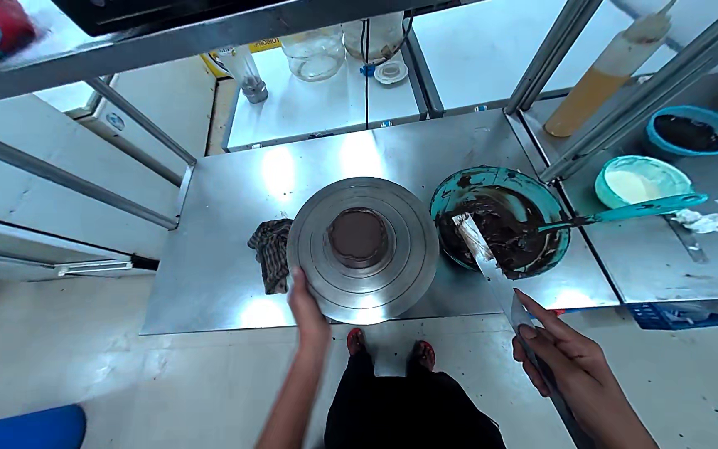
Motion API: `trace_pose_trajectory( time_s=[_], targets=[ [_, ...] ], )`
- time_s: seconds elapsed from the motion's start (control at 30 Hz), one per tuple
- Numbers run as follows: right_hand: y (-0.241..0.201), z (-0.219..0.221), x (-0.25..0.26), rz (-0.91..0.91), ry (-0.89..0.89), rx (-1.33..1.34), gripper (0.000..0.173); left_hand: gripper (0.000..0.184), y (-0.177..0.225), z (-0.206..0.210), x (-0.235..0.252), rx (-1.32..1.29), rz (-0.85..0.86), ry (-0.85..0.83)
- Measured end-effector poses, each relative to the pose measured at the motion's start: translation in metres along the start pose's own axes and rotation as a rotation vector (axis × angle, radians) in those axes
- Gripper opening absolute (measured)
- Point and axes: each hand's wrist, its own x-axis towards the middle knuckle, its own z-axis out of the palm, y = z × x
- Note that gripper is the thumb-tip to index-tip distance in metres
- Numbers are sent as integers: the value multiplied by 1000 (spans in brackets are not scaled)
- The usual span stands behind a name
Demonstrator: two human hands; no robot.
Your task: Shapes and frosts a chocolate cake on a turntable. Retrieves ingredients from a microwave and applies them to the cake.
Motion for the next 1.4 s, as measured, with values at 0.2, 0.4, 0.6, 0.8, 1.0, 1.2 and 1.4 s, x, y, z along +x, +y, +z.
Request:
trace_pose_trajectory(
  time_s=[0.2,0.4,0.6,0.8,1.0,1.2,1.4],
  targets=[
    [-6,9,11,9,-7,-22,51,46,-60,12,-103,287,-46,-1036],
    [-12,12,19,17,-24,-18,52,35,-61,4,-91,142,-217,-978],
    [-14,13,21,8,-39,-30,51,47,-54,-1,-84,43,-262,-926],
    [-58,15,60,-563,-171,-814,43,24,-26,-11,-67,-330,-346,-478],
    [-198,106,123,-1318,-443,-1546,47,24,-45,32,-78,-175,-319,-680],
    [-238,190,143,-1807,-769,-1831,37,41,-65,94,-84,-218,-263,-740],
    [-239,205,139,-1803,-930,-1884,31,33,-61,66,-79,-212,-208,-763]
  ],
)
